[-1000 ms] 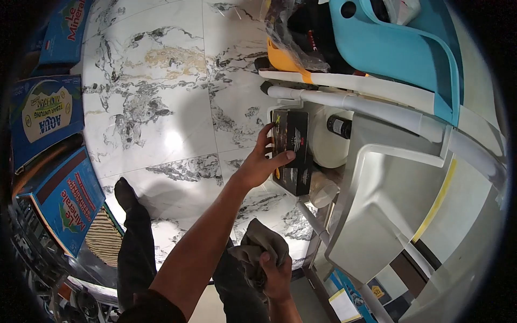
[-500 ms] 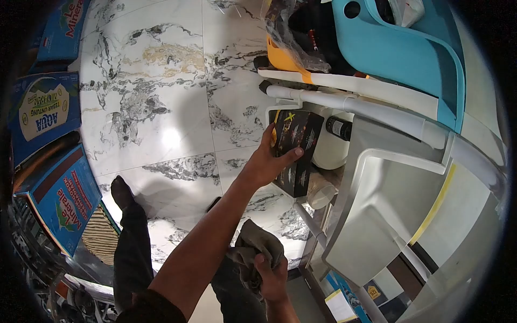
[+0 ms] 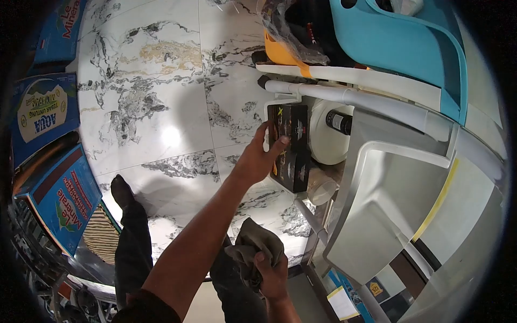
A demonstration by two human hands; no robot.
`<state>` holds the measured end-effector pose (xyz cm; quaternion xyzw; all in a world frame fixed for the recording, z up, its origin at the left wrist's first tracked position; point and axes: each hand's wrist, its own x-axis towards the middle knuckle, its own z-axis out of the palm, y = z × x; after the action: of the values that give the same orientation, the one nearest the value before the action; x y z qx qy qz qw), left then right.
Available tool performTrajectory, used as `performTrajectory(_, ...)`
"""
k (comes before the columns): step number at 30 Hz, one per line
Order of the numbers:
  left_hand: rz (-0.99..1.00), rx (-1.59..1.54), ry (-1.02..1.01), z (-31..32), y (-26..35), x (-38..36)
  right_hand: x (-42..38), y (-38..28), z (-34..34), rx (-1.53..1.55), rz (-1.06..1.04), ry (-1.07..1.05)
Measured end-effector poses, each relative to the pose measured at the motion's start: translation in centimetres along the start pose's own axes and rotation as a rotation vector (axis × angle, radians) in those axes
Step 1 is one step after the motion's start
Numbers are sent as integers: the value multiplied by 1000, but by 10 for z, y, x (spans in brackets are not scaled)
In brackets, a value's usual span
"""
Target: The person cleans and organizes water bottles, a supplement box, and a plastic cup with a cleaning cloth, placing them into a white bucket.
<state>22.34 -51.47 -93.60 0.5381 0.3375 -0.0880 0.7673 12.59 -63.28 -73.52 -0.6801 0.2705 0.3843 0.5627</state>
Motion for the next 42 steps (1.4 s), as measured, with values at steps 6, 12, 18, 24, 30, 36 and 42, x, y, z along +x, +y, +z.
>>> performTrajectory(6,-109,-49,-80,-62,30,-51,-1,-11,11,67,17,80)
performTrajectory(12,-11,-261,-203,-120,65,-165,-14,-25,51,194,-11,155)
performTrajectory(18,-60,-333,-280,-172,122,-266,-65,-51,106,191,-45,-64)
performTrajectory(24,-165,-140,-129,-202,190,-336,-126,-80,150,103,40,-136)
performTrajectory(30,-54,15,-8,-219,299,-417,-218,-133,183,137,42,-273)
performTrajectory(36,81,127,17,-234,379,-494,-319,-202,207,275,-51,-469)
performTrajectory(42,304,5,40,-236,472,-588,-421,-263,230,235,-175,-673)
